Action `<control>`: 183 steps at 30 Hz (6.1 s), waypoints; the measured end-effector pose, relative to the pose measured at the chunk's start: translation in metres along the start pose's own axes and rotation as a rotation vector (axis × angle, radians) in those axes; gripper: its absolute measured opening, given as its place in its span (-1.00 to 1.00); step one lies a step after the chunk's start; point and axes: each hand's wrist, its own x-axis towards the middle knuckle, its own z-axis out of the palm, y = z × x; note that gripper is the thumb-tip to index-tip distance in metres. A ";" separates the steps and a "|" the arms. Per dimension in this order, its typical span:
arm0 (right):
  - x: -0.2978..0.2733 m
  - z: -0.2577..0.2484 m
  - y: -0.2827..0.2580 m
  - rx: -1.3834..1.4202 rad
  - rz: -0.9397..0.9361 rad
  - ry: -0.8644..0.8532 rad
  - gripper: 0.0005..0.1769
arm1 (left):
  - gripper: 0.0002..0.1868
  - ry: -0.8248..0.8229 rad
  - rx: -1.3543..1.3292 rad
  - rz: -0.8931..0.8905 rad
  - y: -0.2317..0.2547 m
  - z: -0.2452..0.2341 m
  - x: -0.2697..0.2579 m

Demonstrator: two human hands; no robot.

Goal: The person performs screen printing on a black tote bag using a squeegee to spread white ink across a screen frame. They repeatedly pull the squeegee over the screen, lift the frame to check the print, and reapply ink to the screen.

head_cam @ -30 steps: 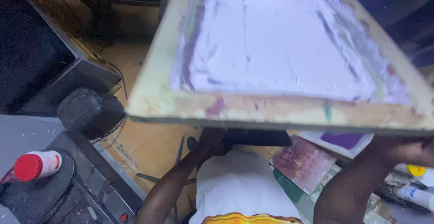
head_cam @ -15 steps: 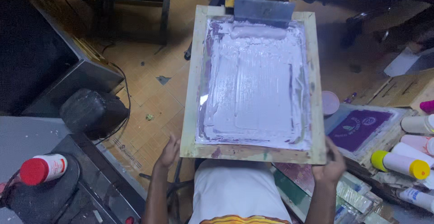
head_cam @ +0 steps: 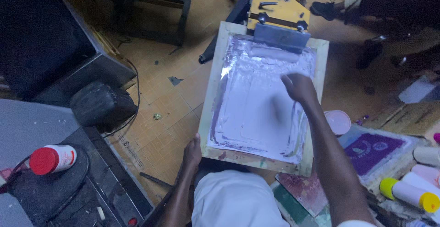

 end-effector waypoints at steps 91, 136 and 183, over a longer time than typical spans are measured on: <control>-0.135 0.071 -0.023 -0.208 0.127 -0.024 -0.43 | -0.22 -0.039 0.118 0.134 0.016 -0.020 -0.006; -0.048 0.043 -0.070 -0.185 0.120 -0.145 -0.60 | -0.19 -0.019 0.013 0.171 0.004 -0.032 -0.010; -0.204 0.024 -0.196 -0.270 0.063 -0.270 -0.10 | -0.29 0.089 -0.473 -0.103 0.020 -0.024 -0.076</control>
